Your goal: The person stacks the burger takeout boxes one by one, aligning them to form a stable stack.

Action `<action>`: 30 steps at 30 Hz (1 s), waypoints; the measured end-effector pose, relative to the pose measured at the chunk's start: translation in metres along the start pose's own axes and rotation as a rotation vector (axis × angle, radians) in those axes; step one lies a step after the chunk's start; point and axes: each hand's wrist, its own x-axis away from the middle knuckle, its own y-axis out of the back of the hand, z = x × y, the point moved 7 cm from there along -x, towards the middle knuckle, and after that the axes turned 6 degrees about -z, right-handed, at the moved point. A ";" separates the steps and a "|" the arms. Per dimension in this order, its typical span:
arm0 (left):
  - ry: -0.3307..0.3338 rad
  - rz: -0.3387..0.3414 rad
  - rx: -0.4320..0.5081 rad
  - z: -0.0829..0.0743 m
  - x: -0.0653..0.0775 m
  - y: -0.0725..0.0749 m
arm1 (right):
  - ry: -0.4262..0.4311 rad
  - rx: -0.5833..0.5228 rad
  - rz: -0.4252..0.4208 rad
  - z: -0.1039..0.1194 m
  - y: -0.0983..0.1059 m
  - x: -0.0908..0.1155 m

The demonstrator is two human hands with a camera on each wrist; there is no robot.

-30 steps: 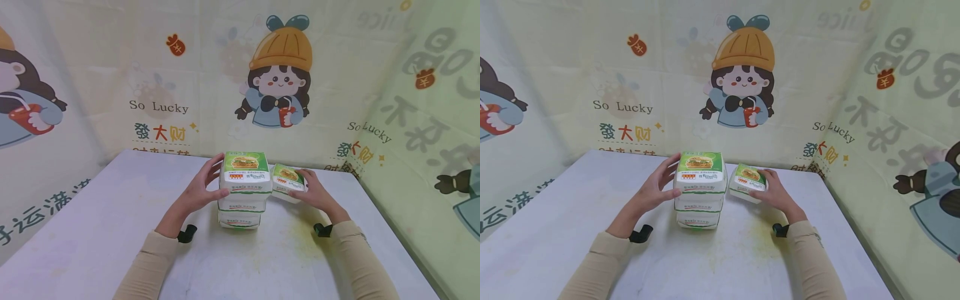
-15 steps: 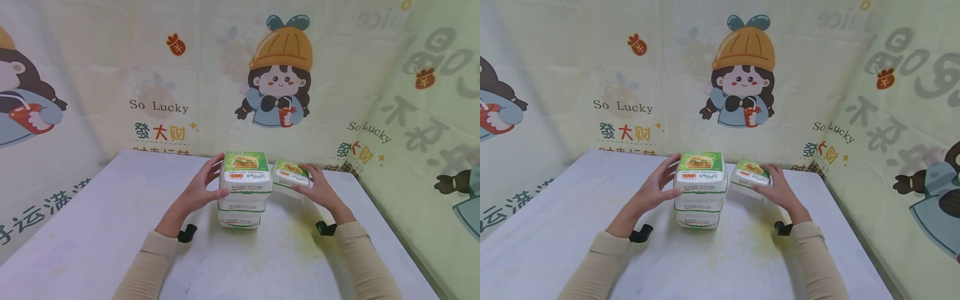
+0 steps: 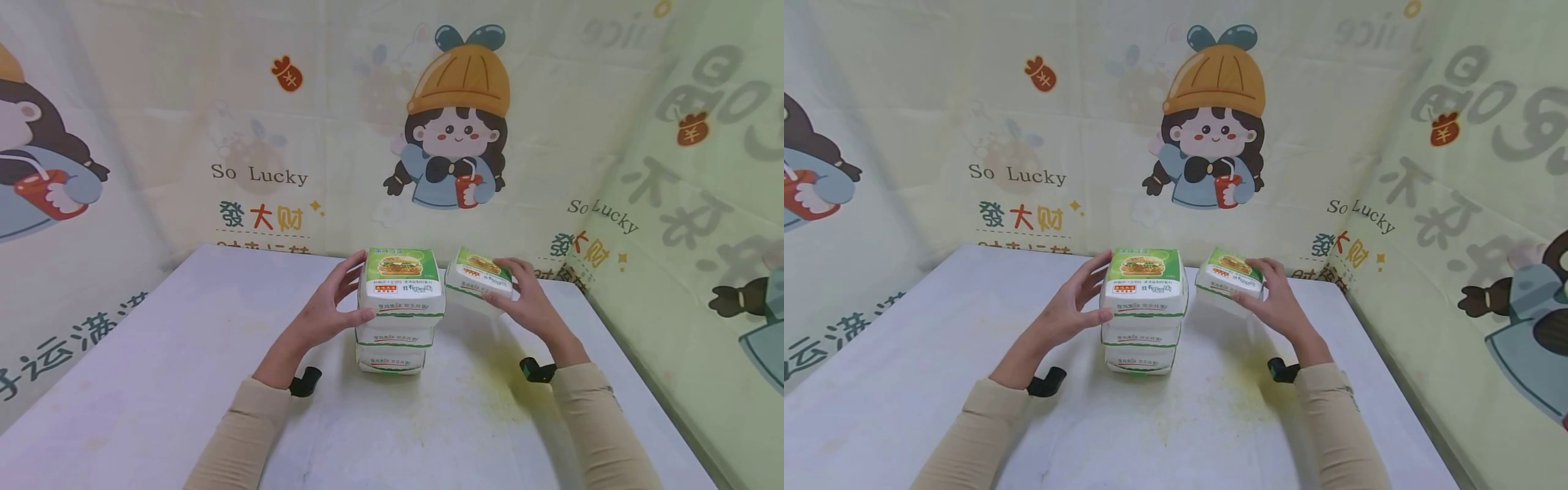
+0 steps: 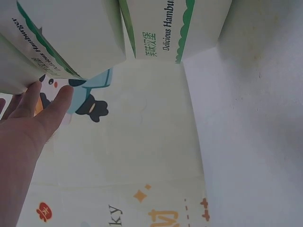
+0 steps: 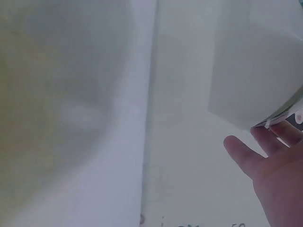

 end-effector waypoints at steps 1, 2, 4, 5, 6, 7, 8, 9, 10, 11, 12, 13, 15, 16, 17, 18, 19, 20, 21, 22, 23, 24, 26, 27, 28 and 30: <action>0.001 0.000 -0.001 0.000 0.000 0.000 | 0.006 -0.003 -0.008 0.002 0.002 0.000; 0.001 -0.001 -0.003 0.000 0.000 0.000 | 0.013 -0.007 -0.016 0.005 0.004 0.000; -0.001 -0.004 -0.004 0.000 0.000 0.000 | 0.024 -0.009 -0.030 0.011 0.008 0.000; -0.002 -0.005 -0.006 0.000 0.000 0.000 | 0.029 -0.011 -0.036 0.013 0.010 0.000; -0.003 -0.006 -0.005 0.000 0.000 0.000 | 0.033 -0.013 -0.042 0.016 0.011 -0.001; -0.002 -0.007 -0.005 0.000 0.000 0.000 | 0.037 -0.018 -0.046 0.018 0.013 -0.001; -0.001 -0.008 -0.004 -0.001 0.000 0.000 | 0.041 -0.020 -0.050 0.021 0.015 -0.001; -0.001 -0.009 -0.003 -0.001 0.000 0.000 | 0.043 -0.020 -0.054 0.024 0.016 -0.001; 0.001 -0.010 -0.003 -0.001 0.000 0.000 | 0.045 -0.021 -0.060 0.026 0.017 -0.001; 0.003 -0.010 -0.002 -0.001 0.001 0.000 | 0.047 -0.019 -0.066 0.028 0.019 -0.002; 0.001 -0.010 0.000 -0.002 0.001 0.000 | 0.051 -0.014 -0.072 0.030 0.020 -0.002; 0.001 -0.011 0.000 -0.002 0.001 0.000 | 0.055 -0.008 -0.079 0.033 0.021 -0.002; -0.002 -0.010 0.002 -0.002 0.001 0.001 | 0.060 0.005 -0.095 0.037 0.024 -0.003; -0.002 -0.010 0.004 -0.002 0.001 0.001 | 0.061 0.010 -0.101 0.039 0.025 -0.003; -0.003 -0.009 0.008 -0.002 0.001 0.001 | 0.064 0.015 -0.107 0.042 0.026 -0.004; -0.002 -0.009 0.009 -0.002 0.001 0.001 | 0.066 0.017 -0.112 0.044 0.027 -0.004; -0.002 -0.009 0.012 -0.002 0.001 0.001 | 0.068 0.017 -0.117 0.046 0.028 -0.004; -0.003 -0.007 0.014 -0.002 0.001 0.001 | 0.071 0.012 -0.120 0.048 0.029 -0.004; -0.002 -0.007 0.017 -0.002 0.001 0.001 | 0.075 0.008 -0.124 0.051 0.030 -0.004; -0.001 -0.007 0.021 -0.002 0.001 0.001 | 0.080 0.004 -0.126 0.054 0.031 -0.005; -0.001 -0.005 0.023 -0.002 0.001 0.001 | 0.087 -0.001 -0.128 0.056 0.032 -0.005; 0.000 -0.004 0.024 -0.002 0.001 0.001 | 0.092 -0.009 -0.130 0.059 0.033 -0.005; 0.000 0.001 0.031 -0.002 0.001 0.001 | 0.107 -0.016 -0.133 0.065 0.034 -0.007; 0.003 0.004 0.035 -0.002 0.001 0.001 | 0.113 -0.015 -0.134 0.068 0.035 -0.008; 0.002 0.008 0.040 -0.002 0.001 0.001 | 0.119 -0.016 -0.133 0.071 0.036 -0.008; 0.001 0.014 0.048 -0.002 0.001 0.001 | 0.127 -0.016 -0.132 0.075 0.037 -0.009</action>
